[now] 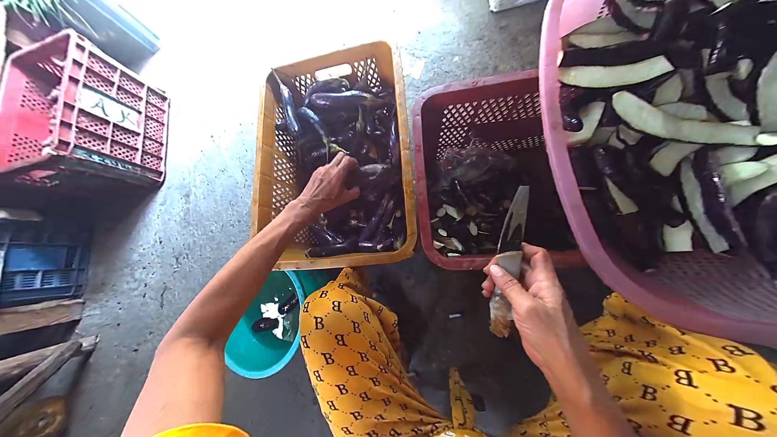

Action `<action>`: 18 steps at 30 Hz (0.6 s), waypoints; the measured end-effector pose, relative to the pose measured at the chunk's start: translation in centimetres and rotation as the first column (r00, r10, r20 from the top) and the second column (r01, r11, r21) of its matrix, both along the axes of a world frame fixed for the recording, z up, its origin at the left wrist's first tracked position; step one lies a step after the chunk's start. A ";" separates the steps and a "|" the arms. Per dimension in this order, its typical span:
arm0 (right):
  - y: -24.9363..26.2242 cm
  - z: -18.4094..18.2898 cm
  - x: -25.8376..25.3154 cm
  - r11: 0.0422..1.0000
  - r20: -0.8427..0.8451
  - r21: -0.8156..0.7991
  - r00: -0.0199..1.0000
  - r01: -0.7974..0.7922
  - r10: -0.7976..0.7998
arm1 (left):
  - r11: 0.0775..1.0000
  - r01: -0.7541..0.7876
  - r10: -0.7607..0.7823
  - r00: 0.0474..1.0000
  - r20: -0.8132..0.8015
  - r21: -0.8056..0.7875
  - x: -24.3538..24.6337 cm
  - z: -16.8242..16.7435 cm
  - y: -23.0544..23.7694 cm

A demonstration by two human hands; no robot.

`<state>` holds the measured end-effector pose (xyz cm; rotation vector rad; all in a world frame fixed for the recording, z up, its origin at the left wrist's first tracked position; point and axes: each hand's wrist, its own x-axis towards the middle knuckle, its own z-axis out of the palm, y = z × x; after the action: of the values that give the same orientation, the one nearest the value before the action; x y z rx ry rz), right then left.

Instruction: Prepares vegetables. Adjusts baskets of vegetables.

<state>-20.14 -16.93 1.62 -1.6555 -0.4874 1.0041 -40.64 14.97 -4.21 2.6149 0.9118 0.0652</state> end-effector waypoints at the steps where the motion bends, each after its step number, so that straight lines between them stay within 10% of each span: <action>1: -0.1 0.1 0.0 1.000 -0.001 0.003 1.000 0.000 0.000 | 0.997 0.016 -0.020 0.998 0.060 0.071 1.0 2.1 -0.5; 5: -0.1 0.6 0.3 1.000 0.009 0.015 1.000 0.009 -0.009 | 0.994 0.023 -0.051 0.961 0.271 0.104 7.1 7.6 -3.9; 11: 0.3 0.8 1.0 0.997 -0.058 -0.032 0.996 0.066 -0.068 | 0.838 -0.113 0.001 0.979 -0.205 -0.534 16.5 4.3 -7.2; 18: 0.7 -0.2 1.3 0.992 0.014 -0.092 0.997 0.083 -0.082 | 0.566 -0.068 0.139 0.990 0.014 -0.822 13.2 5.6 -7.8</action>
<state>-18.82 -16.22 1.37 -1.7493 -0.3810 0.9698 -27.46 7.12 1.43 1.6555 0.7964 -0.1914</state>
